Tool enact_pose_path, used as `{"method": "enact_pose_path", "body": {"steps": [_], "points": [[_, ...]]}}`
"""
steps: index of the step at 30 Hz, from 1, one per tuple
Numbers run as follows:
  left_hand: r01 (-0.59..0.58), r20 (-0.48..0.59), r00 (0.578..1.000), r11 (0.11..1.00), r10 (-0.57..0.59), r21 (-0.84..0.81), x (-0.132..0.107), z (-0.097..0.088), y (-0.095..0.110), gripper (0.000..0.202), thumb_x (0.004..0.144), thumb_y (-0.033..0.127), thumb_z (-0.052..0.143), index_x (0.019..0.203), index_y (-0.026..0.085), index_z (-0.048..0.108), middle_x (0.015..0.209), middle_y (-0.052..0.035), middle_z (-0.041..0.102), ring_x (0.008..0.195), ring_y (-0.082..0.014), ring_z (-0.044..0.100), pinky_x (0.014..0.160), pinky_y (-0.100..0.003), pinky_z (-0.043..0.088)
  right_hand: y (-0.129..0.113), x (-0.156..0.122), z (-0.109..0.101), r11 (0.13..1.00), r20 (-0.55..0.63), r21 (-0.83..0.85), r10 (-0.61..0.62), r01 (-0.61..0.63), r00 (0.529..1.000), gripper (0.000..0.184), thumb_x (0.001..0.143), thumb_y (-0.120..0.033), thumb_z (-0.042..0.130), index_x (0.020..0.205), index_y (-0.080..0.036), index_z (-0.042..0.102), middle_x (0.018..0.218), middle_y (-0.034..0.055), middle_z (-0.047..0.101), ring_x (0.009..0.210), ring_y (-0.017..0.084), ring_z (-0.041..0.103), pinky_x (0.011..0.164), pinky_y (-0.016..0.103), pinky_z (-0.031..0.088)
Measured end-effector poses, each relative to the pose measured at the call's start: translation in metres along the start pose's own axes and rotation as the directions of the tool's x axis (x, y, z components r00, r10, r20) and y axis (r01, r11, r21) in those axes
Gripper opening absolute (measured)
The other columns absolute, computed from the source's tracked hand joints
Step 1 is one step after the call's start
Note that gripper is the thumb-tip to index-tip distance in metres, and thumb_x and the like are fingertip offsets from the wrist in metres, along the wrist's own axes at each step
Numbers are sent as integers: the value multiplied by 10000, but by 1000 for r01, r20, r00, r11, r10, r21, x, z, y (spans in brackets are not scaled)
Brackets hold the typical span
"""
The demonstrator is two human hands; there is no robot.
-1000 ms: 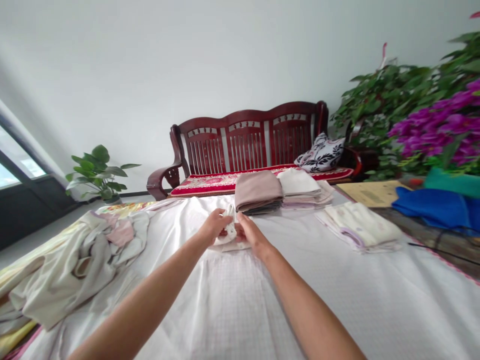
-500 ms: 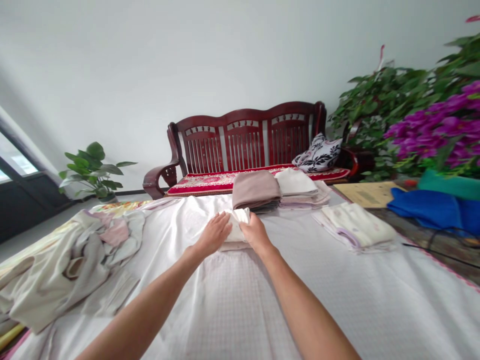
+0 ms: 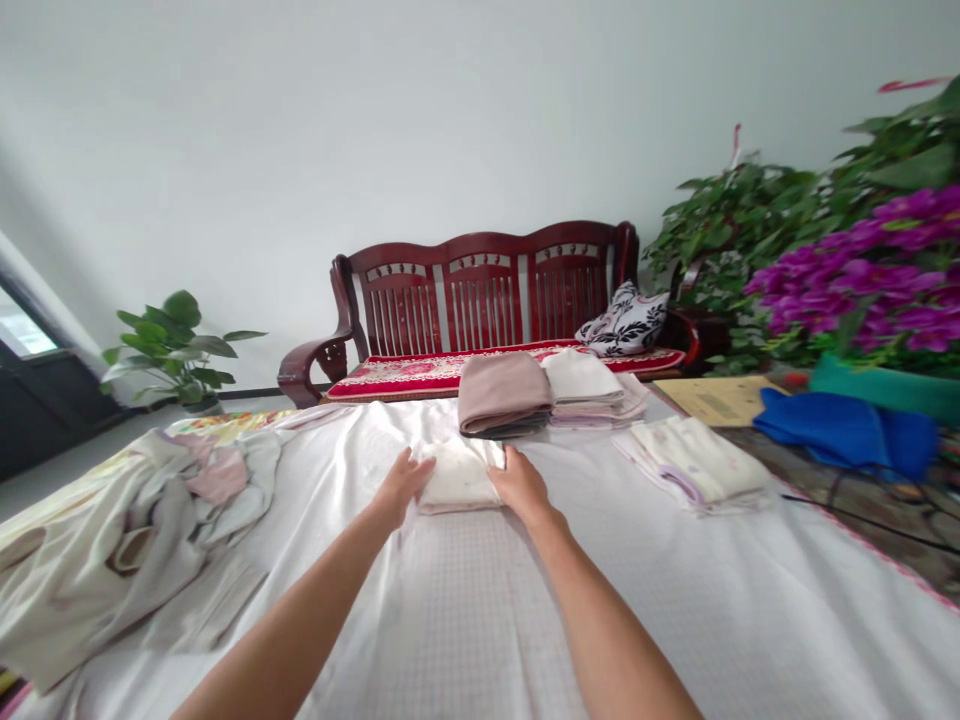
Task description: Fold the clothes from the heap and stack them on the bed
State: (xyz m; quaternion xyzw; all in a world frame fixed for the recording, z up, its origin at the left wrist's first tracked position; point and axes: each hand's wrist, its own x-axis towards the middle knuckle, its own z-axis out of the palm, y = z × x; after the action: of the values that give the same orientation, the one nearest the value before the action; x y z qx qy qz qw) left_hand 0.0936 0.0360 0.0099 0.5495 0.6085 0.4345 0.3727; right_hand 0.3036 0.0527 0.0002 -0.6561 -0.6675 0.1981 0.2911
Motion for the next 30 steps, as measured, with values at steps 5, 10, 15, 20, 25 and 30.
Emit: {"method": "enact_pose_path", "body": {"steps": [5, 10, 15, 20, 25, 30], "points": [[119, 129, 987, 972, -94, -205, -13, 3, 16, 430, 705, 410, 766, 988, 101, 667, 916, -168, 750, 827, -279, 726, 705, -356, 582, 3, 0, -4, 997, 22, 63, -39, 37, 999, 499, 803, -247, 566, 1297, -187, 592, 1222, 114, 706, 1086, 260, 670, 898, 344, 509], [38, 194, 980, 916, 44, -398, -36, -3, 42, 484, 625, 249, 736, 1088, 138, 650, 895, -69, 750, 764, -212, 696, 674, -289, 556, -9, -5, -37, 960, -73, 48, -271, 274, 960, 852, 669, -226, 687, 1477, -134, 432, 1458, 190, 511, 1347, 320, 472, 1110, 435, 376], [-168, 350, 904, 957, 244, -236, -53, -23, 86, 499, 632, 195, 678, 1130, 167, 675, 931, -36, 741, 794, -207, 680, 667, -254, 530, -31, -20, -88, 801, 137, 291, -576, 523, 806, 1018, 628, -331, 804, 1533, -224, 351, 1542, 131, 427, 1414, 321, 385, 1171, 463, 283], [-240, 413, 873, 965, 260, -100, -57, -26, 109, 544, 611, 189, 640, 1154, 179, 666, 942, -37, 730, 808, -220, 660, 651, -257, 513, -33, -48, -127, 649, 422, 736, -661, 191, 620, 792, 707, -457, 761, 1413, -193, 518, 1363, 89, 610, 1256, 287, 549, 1072, 404, 412], [-141, 430, 887, 986, 166, -90, -56, -9, 109, 583, 579, 182, 634, 1161, 154, 636, 890, -41, 713, 760, -216, 652, 612, -267, 511, -20, -72, -121, 546, 393, 837, -572, -24, 720, 737, 718, -522, 784, 1348, -199, 578, 1245, 83, 680, 1166, 276, 613, 1023, 398, 452], [-27, 516, 847, 979, 129, -201, -61, 7, 108, 707, 650, 290, 722, 1313, 152, 519, 1024, -79, 703, 825, -217, 670, 675, -297, 529, 0, -78, -105, 612, 349, 786, -320, -89, 881, 670, 647, -428, 870, 1225, -162, 660, 1048, 67, 754, 956, 259, 697, 875, 367, 524]]}}
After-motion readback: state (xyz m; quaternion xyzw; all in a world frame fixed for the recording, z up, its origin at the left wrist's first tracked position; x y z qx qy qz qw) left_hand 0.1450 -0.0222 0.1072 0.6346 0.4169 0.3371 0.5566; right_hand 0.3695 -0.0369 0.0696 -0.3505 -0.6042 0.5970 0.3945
